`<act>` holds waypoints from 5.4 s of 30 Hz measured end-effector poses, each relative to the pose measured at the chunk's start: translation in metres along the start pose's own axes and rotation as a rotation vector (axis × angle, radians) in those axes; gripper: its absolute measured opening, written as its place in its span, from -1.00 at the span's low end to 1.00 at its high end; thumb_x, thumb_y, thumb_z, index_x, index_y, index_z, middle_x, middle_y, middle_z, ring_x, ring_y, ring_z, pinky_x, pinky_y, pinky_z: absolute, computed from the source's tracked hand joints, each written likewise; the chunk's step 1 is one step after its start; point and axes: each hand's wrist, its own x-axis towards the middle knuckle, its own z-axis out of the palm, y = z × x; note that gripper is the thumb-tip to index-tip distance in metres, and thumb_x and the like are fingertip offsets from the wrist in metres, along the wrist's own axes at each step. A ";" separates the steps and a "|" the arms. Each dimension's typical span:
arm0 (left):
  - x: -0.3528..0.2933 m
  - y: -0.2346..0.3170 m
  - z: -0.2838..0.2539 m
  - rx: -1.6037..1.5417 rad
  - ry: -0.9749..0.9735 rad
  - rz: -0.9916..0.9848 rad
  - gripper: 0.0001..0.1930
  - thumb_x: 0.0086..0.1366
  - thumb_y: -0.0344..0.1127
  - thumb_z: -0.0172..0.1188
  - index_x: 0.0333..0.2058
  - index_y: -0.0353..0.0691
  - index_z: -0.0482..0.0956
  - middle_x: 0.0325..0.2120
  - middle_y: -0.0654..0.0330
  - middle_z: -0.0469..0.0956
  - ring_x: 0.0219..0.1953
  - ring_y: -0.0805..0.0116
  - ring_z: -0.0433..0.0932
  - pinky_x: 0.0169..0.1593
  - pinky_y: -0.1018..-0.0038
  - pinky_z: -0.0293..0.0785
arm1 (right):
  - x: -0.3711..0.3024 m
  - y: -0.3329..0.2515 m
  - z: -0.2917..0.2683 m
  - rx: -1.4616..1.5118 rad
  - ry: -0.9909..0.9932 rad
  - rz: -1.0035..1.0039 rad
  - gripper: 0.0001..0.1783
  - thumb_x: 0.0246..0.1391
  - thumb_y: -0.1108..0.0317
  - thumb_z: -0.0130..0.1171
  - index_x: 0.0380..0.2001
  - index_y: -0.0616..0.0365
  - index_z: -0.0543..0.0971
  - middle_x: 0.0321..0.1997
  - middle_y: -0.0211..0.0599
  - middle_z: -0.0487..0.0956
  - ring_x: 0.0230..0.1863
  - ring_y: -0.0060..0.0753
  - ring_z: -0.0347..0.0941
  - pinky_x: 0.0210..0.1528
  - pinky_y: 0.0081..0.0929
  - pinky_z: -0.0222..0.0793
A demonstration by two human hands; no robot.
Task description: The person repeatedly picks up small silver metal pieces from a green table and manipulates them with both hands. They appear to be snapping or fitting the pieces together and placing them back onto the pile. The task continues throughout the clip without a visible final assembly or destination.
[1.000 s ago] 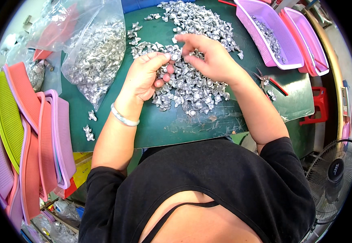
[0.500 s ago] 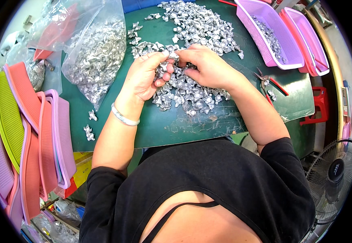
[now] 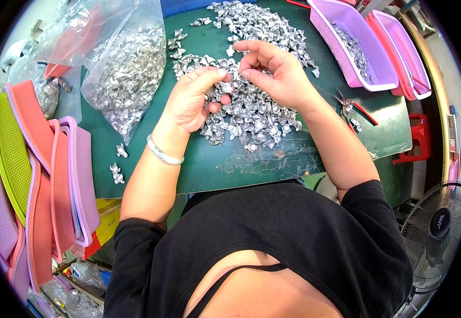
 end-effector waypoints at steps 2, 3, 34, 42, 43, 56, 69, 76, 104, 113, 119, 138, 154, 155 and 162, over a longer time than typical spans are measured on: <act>-0.002 -0.001 0.007 0.068 0.030 0.006 -0.87 0.17 -0.29 0.08 -0.40 -0.23 0.47 -0.52 0.23 0.47 -0.62 0.53 0.41 -0.71 0.76 0.17 | -0.001 -0.002 0.001 -0.015 0.011 -0.031 -0.60 -0.06 0.57 0.08 -0.08 0.21 0.39 -0.47 -0.49 0.46 -0.43 -0.72 0.33 -0.34 -0.71 0.29; -0.004 0.000 0.009 0.091 0.041 0.006 -0.87 0.17 -0.29 0.08 -0.40 -0.23 0.47 -0.52 0.24 0.48 -0.62 0.53 0.41 -0.71 0.76 0.16 | -0.001 -0.002 0.002 -0.003 0.008 -0.029 -0.60 -0.06 0.57 0.07 -0.07 0.22 0.39 -0.46 -0.49 0.46 -0.42 -0.71 0.34 -0.34 -0.71 0.30; -0.002 -0.001 0.007 0.011 0.051 0.005 -0.91 0.18 -0.32 0.06 -0.39 -0.20 0.46 -0.53 0.26 0.47 -0.60 0.56 0.40 -0.66 0.78 0.21 | -0.001 -0.009 0.001 0.227 -0.108 0.199 -0.50 -0.02 0.55 0.07 0.04 0.28 0.25 -0.43 -0.44 0.45 -0.37 -0.68 0.35 -0.28 -0.70 0.30; -0.003 -0.001 0.010 0.045 0.048 0.027 -0.92 0.17 -0.32 0.08 -0.40 -0.18 0.46 -0.54 0.28 0.47 -0.60 0.58 0.40 -0.66 0.79 0.21 | -0.001 -0.009 0.002 0.255 -0.082 0.195 -0.52 -0.05 0.56 0.05 0.01 0.32 0.25 -0.45 -0.42 0.46 -0.40 -0.67 0.36 -0.30 -0.70 0.30; -0.003 -0.001 0.010 0.047 0.047 0.023 -0.91 0.18 -0.32 0.08 -0.41 -0.18 0.46 -0.54 0.28 0.47 -0.60 0.58 0.41 -0.66 0.79 0.21 | -0.001 -0.010 0.002 0.256 -0.081 0.203 -0.52 -0.04 0.56 0.05 0.00 0.32 0.25 -0.44 -0.42 0.46 -0.39 -0.67 0.36 -0.30 -0.69 0.30; -0.003 -0.002 0.012 0.085 0.100 0.038 -0.90 0.18 -0.29 0.08 -0.41 -0.18 0.46 -0.54 0.29 0.46 -0.62 0.56 0.40 -0.66 0.77 0.19 | -0.002 -0.010 0.004 0.208 -0.081 0.199 -0.50 -0.04 0.57 0.07 0.03 0.23 0.27 -0.42 -0.47 0.44 -0.37 -0.71 0.35 -0.27 -0.71 0.29; 0.001 0.003 0.002 -0.100 0.037 0.042 -0.79 0.20 -0.32 0.01 -0.26 -0.33 0.42 -0.46 0.18 0.42 -0.51 0.49 0.37 -0.61 0.76 0.19 | -0.002 -0.039 -0.147 -0.742 0.890 -0.108 -0.63 -0.13 0.39 0.18 -0.16 0.18 0.47 -0.37 -0.33 0.53 -0.37 -0.49 0.43 -0.24 -0.61 0.33; 0.004 -0.001 -0.006 -0.237 0.015 0.009 -0.77 0.22 -0.29 -0.03 -0.26 -0.33 0.42 -0.42 0.10 0.46 -0.48 0.38 0.43 -0.63 0.71 0.29 | 0.002 -0.029 -0.095 -0.913 0.469 0.078 -0.60 -0.12 0.26 0.14 -0.15 0.15 0.47 -0.42 -0.22 0.55 -0.35 -0.32 0.48 -0.28 -0.39 0.36; -0.007 0.000 0.013 0.156 -0.011 0.022 -0.83 0.18 -0.26 0.03 -0.48 -0.21 0.48 -0.62 0.27 0.46 -0.66 0.58 0.39 -0.70 0.74 0.16 | -0.008 -0.024 0.008 -0.538 -0.013 -0.445 -0.33 -0.28 0.62 0.10 0.04 0.12 0.29 -0.52 -0.39 0.44 -0.39 -0.27 0.34 -0.32 -0.38 0.29; -0.007 0.001 0.015 0.125 0.057 0.004 -0.86 0.17 -0.30 0.03 -0.45 -0.22 0.48 -0.61 0.27 0.47 -0.67 0.58 0.38 -0.70 0.75 0.16 | -0.013 -0.014 0.002 -0.286 0.001 -0.155 -0.31 -0.15 0.64 0.10 0.13 0.19 0.18 -0.38 -0.35 0.49 -0.32 -0.58 0.40 -0.24 -0.62 0.30; -0.006 0.001 0.014 0.147 0.053 -0.021 -0.82 0.18 -0.24 0.02 -0.47 -0.22 0.47 -0.61 0.26 0.46 -0.66 0.55 0.38 -0.70 0.72 0.14 | -0.014 -0.010 0.004 -0.218 -0.011 -0.102 -0.34 -0.08 0.63 0.07 0.14 0.22 0.14 -0.39 -0.35 0.48 -0.32 -0.63 0.39 -0.19 -0.64 0.28; -0.004 0.000 0.012 0.109 0.041 -0.027 -0.82 0.21 -0.23 0.00 -0.43 -0.22 0.43 -0.60 0.25 0.45 -0.65 0.52 0.39 -0.71 0.75 0.15 | -0.015 -0.009 0.007 -0.154 0.045 -0.081 -0.40 -0.04 0.58 0.05 0.11 0.21 0.17 -0.40 -0.32 0.54 -0.32 -0.55 0.44 -0.21 -0.61 0.32; 0.004 0.000 -0.011 -0.530 -0.217 0.052 -0.72 0.19 -0.21 -0.04 -0.23 -0.28 0.45 -0.35 0.05 0.48 -0.43 0.27 0.46 -0.53 0.61 0.36 | -0.011 -0.013 0.006 -0.551 -0.175 -0.143 -0.44 -0.21 0.49 0.14 -0.02 0.15 0.32 -0.46 -0.29 0.50 -0.34 -0.17 0.40 -0.25 -0.31 0.30; 0.004 0.000 -0.011 -0.566 -0.242 0.045 -0.70 0.20 -0.21 -0.04 -0.21 -0.28 0.45 -0.34 0.05 0.47 -0.41 0.27 0.46 -0.52 0.61 0.37 | -0.011 -0.014 0.009 -0.566 -0.185 -0.149 -0.44 -0.22 0.48 0.16 -0.03 0.16 0.32 -0.47 -0.29 0.49 -0.34 -0.16 0.40 -0.26 -0.29 0.29; 0.004 -0.003 -0.014 -0.633 -0.294 0.076 -0.71 0.20 -0.28 0.00 -0.17 -0.35 0.42 -0.36 0.07 0.40 -0.44 0.31 0.40 -0.48 0.59 0.39 | -0.012 -0.002 0.017 -0.515 -0.100 -0.092 -0.44 -0.21 0.50 0.14 -0.03 0.13 0.31 -0.52 -0.27 0.48 -0.42 -0.18 0.42 -0.34 -0.33 0.32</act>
